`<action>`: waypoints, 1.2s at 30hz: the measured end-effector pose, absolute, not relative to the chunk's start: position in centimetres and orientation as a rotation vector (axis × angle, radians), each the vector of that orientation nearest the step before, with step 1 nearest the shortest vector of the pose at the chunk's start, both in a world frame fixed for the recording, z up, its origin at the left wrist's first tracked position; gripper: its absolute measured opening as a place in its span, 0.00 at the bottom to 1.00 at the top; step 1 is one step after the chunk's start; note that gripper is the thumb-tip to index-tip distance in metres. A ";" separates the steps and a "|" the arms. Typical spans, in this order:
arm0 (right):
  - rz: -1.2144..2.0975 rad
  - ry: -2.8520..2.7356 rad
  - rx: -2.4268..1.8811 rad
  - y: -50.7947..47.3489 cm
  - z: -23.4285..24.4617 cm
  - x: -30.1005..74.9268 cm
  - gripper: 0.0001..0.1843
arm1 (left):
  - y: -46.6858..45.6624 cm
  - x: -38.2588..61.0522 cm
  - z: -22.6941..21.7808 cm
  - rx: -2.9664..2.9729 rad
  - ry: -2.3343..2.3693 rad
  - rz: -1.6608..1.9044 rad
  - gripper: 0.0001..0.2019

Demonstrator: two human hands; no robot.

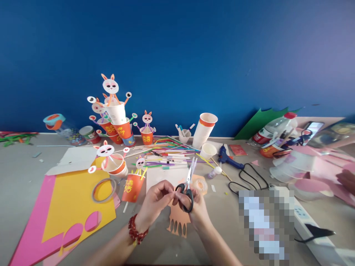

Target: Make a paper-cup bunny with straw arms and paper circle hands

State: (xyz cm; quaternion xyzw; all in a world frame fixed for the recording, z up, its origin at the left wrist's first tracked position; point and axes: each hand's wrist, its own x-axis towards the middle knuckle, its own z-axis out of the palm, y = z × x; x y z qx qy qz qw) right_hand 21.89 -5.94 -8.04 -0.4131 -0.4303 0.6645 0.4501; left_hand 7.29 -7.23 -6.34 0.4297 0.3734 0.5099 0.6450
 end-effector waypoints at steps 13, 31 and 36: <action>1.573 -0.961 -1.031 -5.9 -8.1 21.3 0.13 | -7.4 7.6 -6.4 0.982 0.843 1.185 0.10; 1.879 -1.312 -0.998 -9.2 -10.2 24.3 0.27 | -6.9 6.8 -7.2 1.146 1.011 1.311 0.06; 1.871 -1.298 -0.978 -9.2 -10.2 24.0 0.26 | -6.9 6.9 -7.3 1.139 0.995 1.292 0.08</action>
